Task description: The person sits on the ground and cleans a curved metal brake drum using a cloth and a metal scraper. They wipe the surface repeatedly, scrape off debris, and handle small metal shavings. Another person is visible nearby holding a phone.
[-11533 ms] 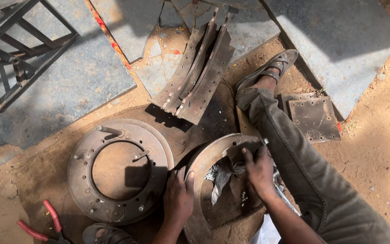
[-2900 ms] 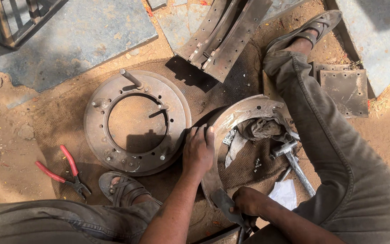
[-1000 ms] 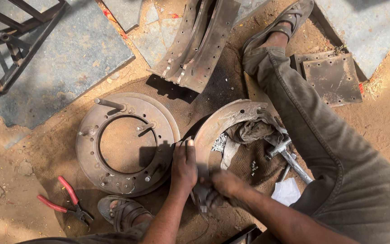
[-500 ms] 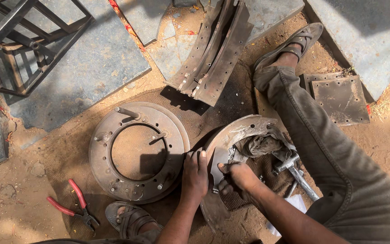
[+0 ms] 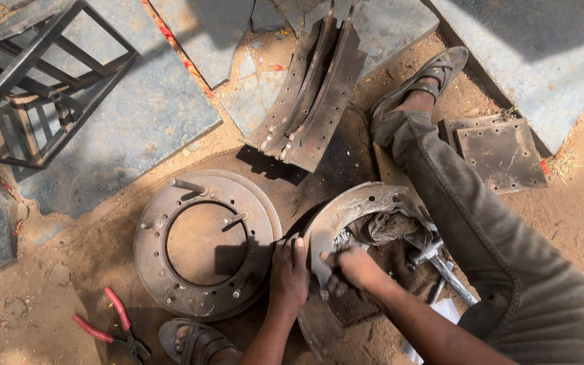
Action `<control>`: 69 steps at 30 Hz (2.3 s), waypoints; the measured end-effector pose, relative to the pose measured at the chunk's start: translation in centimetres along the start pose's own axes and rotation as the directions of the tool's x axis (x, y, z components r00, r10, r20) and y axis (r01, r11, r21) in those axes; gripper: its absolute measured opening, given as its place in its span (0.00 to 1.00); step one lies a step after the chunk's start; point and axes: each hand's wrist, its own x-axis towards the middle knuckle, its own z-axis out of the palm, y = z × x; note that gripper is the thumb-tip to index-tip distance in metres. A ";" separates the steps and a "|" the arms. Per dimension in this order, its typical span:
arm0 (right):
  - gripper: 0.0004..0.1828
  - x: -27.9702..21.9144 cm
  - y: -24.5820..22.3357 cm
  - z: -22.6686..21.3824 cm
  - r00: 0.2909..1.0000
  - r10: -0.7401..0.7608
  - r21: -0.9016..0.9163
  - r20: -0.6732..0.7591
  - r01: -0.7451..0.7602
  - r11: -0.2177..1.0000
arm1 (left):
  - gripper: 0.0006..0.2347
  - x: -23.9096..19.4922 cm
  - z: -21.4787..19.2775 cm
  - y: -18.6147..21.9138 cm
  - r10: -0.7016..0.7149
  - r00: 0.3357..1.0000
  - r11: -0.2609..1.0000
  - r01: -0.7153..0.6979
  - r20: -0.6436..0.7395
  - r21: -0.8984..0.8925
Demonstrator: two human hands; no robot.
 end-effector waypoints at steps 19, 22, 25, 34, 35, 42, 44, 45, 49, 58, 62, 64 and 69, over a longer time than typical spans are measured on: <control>0.18 1.4 3.8 -2.1 0.993 0.082 0.097 -0.086 -0.074 0.993 | 0.25 0.0 0.3 -0.5 -0.061 0.997 0.993 0.057 0.042 0.103; 0.18 5.8 5.2 -9.2 0.945 -0.163 -0.422 -0.284 0.030 0.906 | 0.25 -0.1 0.0 0.3 -0.047 0.999 0.997 0.047 0.009 0.056; 0.18 8.1 8.9 -12.8 0.923 -0.231 -0.731 -0.307 -0.073 0.679 | 0.26 -0.1 -0.8 1.6 -0.079 0.996 0.997 0.078 0.030 0.024; 0.28 9.2 14.1 -7.9 0.645 -0.591 -0.840 0.484 0.532 -0.108 | 0.28 -0.1 -1.7 3.3 -0.083 0.995 0.990 0.076 0.059 0.119; 0.21 7.8 13.7 -6.8 0.851 -0.412 -0.849 0.325 0.454 0.269 | 0.28 -0.1 -1.8 3.6 -0.120 0.990 0.986 0.110 0.077 0.122; 0.21 2.8 7.8 -1.5 0.978 0.017 -0.627 0.206 0.119 0.770 | 0.29 0.0 -1.9 4.0 -0.178 0.979 0.975 0.162 0.098 0.152; 0.23 3.5 6.2 -2.1 0.984 -0.002 -0.555 0.176 0.101 0.826 | 0.29 0.0 -1.8 4.0 -0.172 0.981 0.975 0.157 0.086 0.160; 0.21 3.8 5.3 -2.8 0.991 0.010 -0.415 0.132 0.047 0.909 | 0.28 -0.1 -1.8 4.0 -0.157 0.984 0.977 0.144 0.079 0.157; 0.13 3.1 4.2 -3.5 0.964 -0.214 -0.553 0.156 0.265 0.790 | 0.28 -0.1 -1.8 3.6 -0.121 0.989 0.982 0.108 0.079 0.154; 0.15 2.5 2.5 -3.8 0.994 -0.081 -0.285 0.073 0.099 0.954 | 0.28 0.3 -1.2 2.1 -0.081 0.995 0.989 0.073 0.057 0.128; 0.16 4.3 3.7 -4.0 0.995 -0.059 -0.257 0.086 0.079 0.963 | 0.27 0.2 -1.1 2.0 -0.045 0.998 0.994 0.041 0.038 0.101; 0.19 6.3 3.8 -5.7 0.993 -0.078 -0.060 -0.087 0.073 0.996 | 0.27 0.3 -1.1 1.8 0.008 0.999 0.993 -0.012 0.038 0.115; 0.16 6.6 5.2 -3.9 0.985 -0.052 -0.588 0.167 0.142 0.797 | 0.25 0.7 -1.2 3.3 -0.172 0.981 0.985 0.169 0.086 0.033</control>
